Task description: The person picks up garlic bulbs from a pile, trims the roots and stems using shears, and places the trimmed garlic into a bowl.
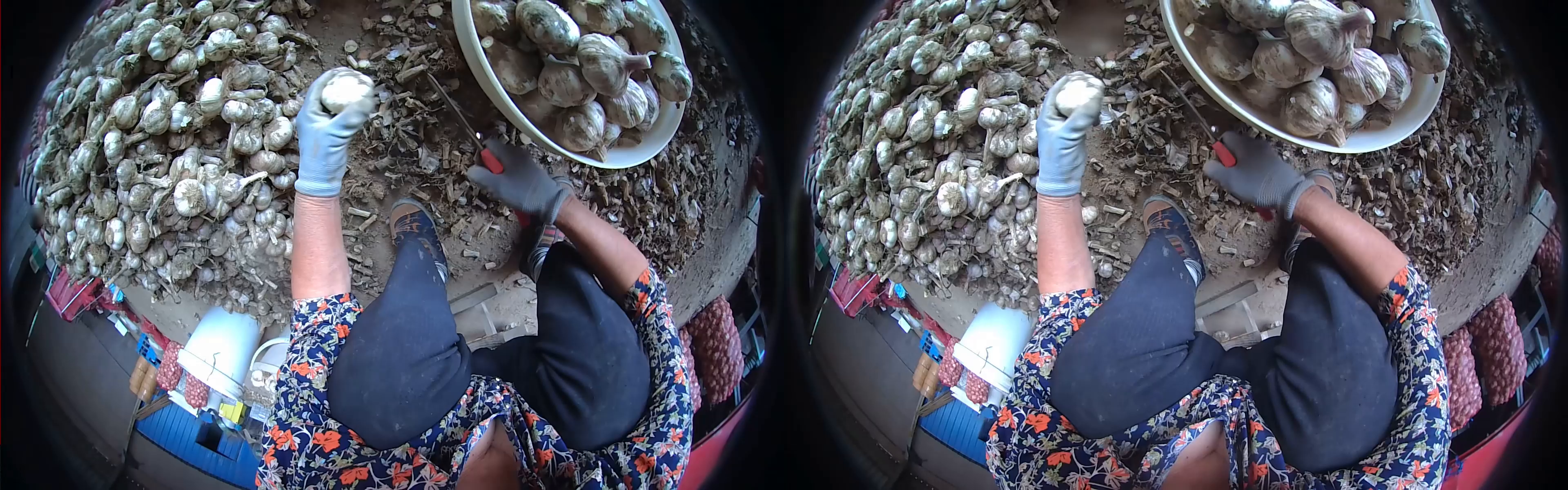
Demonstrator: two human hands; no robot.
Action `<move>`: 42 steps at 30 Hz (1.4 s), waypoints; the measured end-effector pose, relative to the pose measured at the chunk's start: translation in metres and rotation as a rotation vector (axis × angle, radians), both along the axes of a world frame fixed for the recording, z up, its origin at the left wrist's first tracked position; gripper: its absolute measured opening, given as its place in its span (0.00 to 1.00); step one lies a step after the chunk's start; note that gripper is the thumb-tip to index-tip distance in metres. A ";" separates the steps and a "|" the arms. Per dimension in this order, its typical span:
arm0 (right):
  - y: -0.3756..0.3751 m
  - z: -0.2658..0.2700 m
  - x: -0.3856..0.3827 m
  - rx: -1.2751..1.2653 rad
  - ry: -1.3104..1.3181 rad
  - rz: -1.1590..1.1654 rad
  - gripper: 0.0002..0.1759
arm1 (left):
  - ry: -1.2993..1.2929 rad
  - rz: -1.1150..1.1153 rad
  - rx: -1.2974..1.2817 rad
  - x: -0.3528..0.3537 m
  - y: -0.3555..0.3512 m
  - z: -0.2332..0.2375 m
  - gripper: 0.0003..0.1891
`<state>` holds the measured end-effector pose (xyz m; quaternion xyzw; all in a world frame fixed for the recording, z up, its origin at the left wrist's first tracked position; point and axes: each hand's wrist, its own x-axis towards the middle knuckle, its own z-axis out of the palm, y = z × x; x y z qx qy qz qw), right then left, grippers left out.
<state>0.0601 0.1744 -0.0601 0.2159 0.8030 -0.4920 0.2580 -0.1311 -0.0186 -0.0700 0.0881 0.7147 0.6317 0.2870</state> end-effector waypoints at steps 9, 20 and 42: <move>-0.019 0.007 -0.007 -0.792 -0.249 -0.052 0.18 | -0.423 0.069 0.481 0.023 0.003 -0.002 0.27; -0.010 0.011 -0.004 -0.515 -0.246 -0.159 0.21 | -0.041 0.149 0.175 0.024 0.036 0.051 0.28; 0.004 -0.002 0.026 -0.697 -0.448 -0.311 0.18 | 1.133 0.256 -0.628 -0.131 0.106 0.010 0.22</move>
